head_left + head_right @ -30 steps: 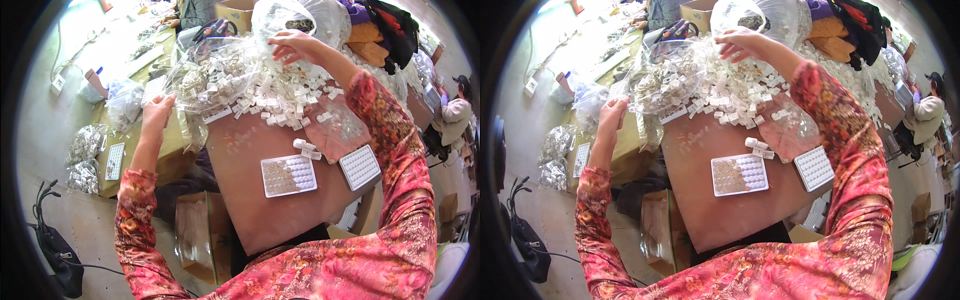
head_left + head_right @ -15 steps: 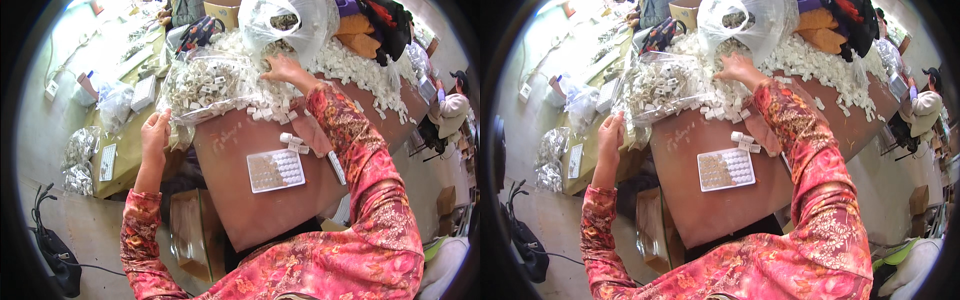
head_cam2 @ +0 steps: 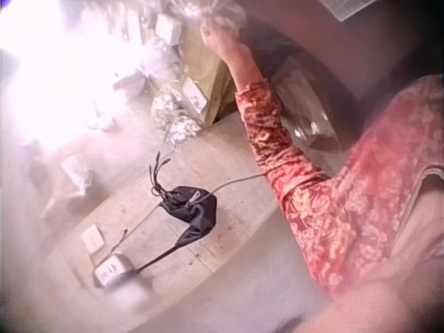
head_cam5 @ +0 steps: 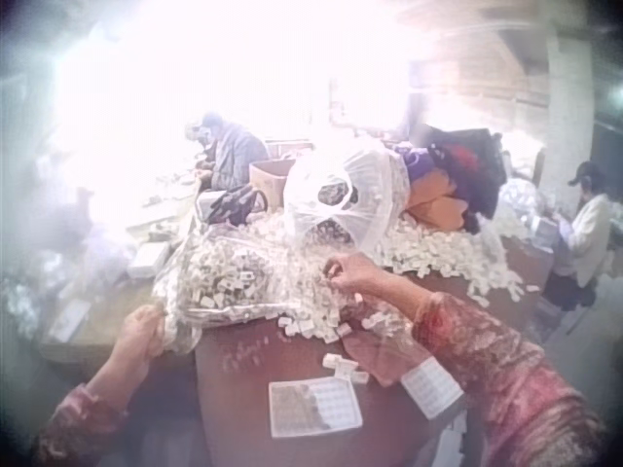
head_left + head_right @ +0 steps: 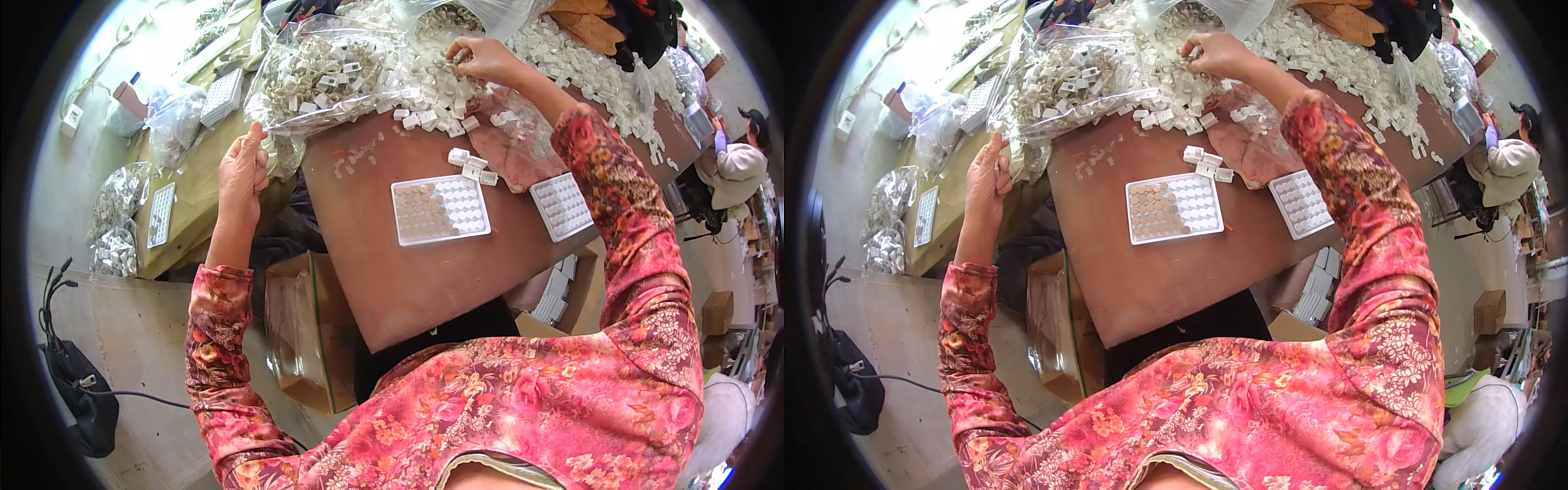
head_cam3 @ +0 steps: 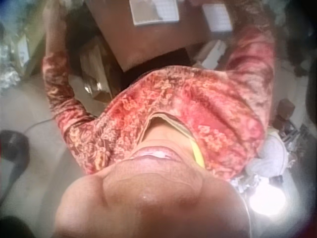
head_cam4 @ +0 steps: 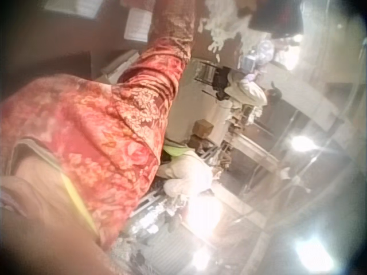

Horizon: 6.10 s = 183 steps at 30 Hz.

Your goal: The person repeatedly picks small white plastic housings and metallic components from a table, inserts the metal parts into the housings, and places the assembled units into a white tray. The person also briefly inspects a component with a flashlight.

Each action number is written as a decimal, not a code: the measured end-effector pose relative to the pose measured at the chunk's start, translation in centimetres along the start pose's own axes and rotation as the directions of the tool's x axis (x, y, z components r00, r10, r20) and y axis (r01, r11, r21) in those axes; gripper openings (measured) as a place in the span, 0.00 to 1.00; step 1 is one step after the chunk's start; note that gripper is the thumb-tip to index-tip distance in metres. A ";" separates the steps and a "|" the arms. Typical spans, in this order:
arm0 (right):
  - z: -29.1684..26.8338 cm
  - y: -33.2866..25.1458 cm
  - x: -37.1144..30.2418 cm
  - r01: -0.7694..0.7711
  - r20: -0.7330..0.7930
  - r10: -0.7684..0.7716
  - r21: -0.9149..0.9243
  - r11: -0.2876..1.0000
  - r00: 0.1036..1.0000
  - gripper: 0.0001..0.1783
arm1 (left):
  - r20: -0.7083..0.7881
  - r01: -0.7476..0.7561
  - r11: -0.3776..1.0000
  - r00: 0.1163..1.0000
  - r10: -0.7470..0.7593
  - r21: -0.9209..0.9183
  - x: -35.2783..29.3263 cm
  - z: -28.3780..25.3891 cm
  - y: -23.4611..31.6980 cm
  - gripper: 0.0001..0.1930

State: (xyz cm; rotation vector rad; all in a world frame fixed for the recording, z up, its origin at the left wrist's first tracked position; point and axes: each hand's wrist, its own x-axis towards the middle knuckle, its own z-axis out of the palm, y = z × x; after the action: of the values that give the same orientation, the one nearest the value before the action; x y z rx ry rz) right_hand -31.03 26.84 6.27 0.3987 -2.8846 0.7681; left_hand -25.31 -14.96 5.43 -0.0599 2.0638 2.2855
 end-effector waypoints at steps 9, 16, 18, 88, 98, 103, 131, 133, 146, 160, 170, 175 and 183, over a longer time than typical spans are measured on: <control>0.2 -1.0 -10.5 -0.025 -0.069 0.032 0.102 0.994 0.997 0.11 | 0.082 0.245 0.835 0.968 -0.235 -0.493 -9.2 1.1 -3.1 0.11; -0.7 -2.5 -16.5 0.247 -0.041 -0.262 -0.220 0.944 0.964 0.05 | 0.137 0.297 0.771 0.954 -0.267 -0.563 -17.0 4.6 -7.0 0.15; -1.3 -2.9 -17.3 0.237 -0.067 -0.264 -0.268 0.934 0.962 0.06 | 0.093 0.252 0.820 0.967 -0.239 -0.514 -18.1 5.6 -7.5 0.16; 2.7 -6.1 -12.6 0.302 -0.083 -0.307 -0.068 0.951 0.948 0.09 | 0.236 -0.253 0.966 0.944 0.232 0.062 -3.6 9.9 -8.5 0.23; 7.3 -9.0 -6.6 0.399 -0.065 -0.416 -0.186 0.898 0.907 0.09 | 0.300 -0.460 0.736 0.887 0.352 0.497 -3.0 12.0 -10.2 0.20; 6.5 -9.2 -7.5 0.299 -0.122 -0.316 -0.138 0.944 0.941 0.09 | 0.281 -0.515 0.678 0.857 0.432 0.524 -1.3 10.8 -8.6 0.18; 4.5 -11.4 -14.2 -0.016 -0.325 0.226 0.540 0.841 0.918 0.10 | 0.300 0.365 0.765 0.925 -0.234 -0.531 -18.7 12.5 -6.4 0.13; 5.0 -12.4 -16.5 -0.033 -0.303 0.310 0.664 0.747 0.901 0.09 | 0.310 0.323 0.785 0.934 -0.176 -0.529 -19.8 13.8 -6.3 0.15; 9.9 -16.4 -28.1 0.389 -0.633 0.102 0.587 0.710 0.767 0.19 | 0.026 -0.096 0.941 0.994 0.110 -0.325 -23.5 14.6 -8.2 0.06; 8.8 -18.2 -30.8 -0.165 0.235 0.328 0.960 -0.227 0.915 0.07 | 0.066 -0.259 0.916 0.954 0.292 -0.306 -24.0 13.3 -9.4 0.08; 8.1 -18.2 -31.0 -0.148 0.132 0.405 0.989 0.008 0.905 0.14 | 0.096 -0.263 0.939 0.952 0.289 -0.221 -24.2 13.5 -9.3 0.07; 7.5 -18.4 -30.4 0.160 -0.488 -0.039 0.208 0.965 0.872 0.19 | 0.028 -0.270 0.957 0.961 0.274 -0.105 -24.6 14.0 -8.8 0.07; 8.8 -18.2 -30.0 0.038 -0.327 0.202 0.599 0.800 0.923 0.10 | 0.233 0.139 0.889 0.972 -0.037 -0.437 -24.4 14.1 -8.5 0.15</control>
State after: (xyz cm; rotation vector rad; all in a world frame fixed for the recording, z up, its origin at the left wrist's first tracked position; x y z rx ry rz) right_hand 2.33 13.80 1.51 0.1471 -2.2531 1.5850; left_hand -0.18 -0.56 0.13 0.0719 1.3655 2.5300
